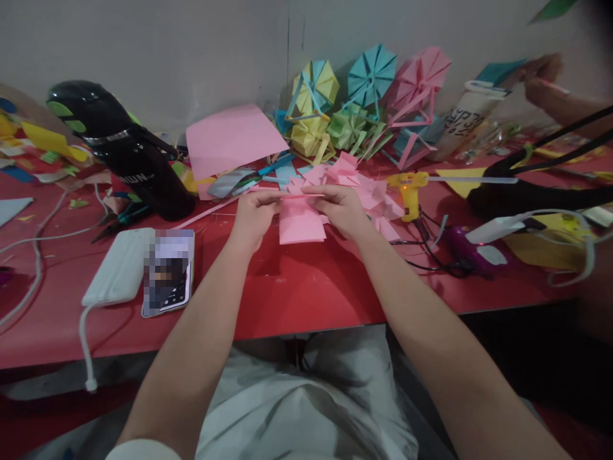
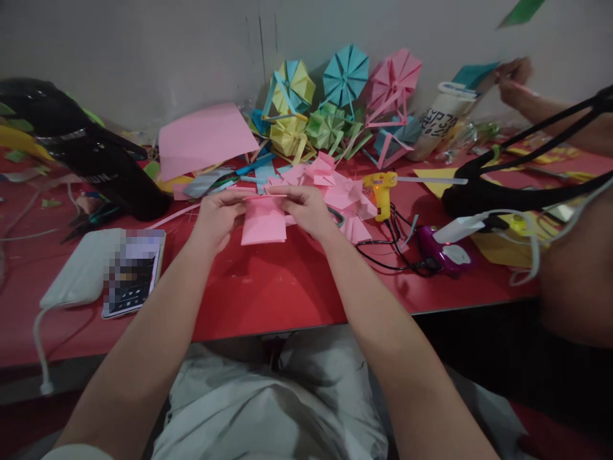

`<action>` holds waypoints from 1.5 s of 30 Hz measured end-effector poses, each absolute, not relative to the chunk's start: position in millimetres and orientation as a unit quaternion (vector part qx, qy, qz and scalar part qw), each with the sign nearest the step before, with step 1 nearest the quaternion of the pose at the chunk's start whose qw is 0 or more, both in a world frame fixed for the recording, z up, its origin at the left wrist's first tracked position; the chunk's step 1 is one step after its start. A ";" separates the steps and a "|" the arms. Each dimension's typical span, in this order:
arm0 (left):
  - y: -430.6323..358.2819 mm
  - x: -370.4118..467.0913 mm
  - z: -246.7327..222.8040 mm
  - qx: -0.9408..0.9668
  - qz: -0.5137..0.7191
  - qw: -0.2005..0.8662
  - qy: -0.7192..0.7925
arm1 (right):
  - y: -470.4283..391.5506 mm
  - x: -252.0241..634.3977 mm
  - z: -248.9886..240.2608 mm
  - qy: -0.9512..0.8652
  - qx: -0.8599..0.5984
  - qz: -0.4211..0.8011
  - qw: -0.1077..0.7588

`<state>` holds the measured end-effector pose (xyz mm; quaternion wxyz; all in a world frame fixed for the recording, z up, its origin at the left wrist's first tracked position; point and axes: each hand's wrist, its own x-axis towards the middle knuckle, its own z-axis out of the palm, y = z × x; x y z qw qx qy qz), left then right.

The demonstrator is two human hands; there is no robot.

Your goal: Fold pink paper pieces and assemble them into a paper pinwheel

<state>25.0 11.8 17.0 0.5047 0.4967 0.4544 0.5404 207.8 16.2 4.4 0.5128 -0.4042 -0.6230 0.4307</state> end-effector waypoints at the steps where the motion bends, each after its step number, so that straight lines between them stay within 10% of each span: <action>1: 10.9 25.5 19.2 0.474 0.540 0.523 0.459 | 15.8 208.0 4.9 -0.630 -0.402 0.421 0.514; 8: 3.1 27.2 32.1 0.404 0.481 0.629 0.458 | 15.4 208.6 5.7 -0.685 -0.373 0.343 0.523; 26: 9.6 24.8 12.5 0.571 0.505 0.453 0.462 | 16.3 204.8 2.7 -0.674 -0.394 0.406 0.475; 45: 8.8 20.2 13.5 0.546 0.476 0.502 0.473 | 16.1 208.3 2.4 -0.664 -0.394 0.466 0.433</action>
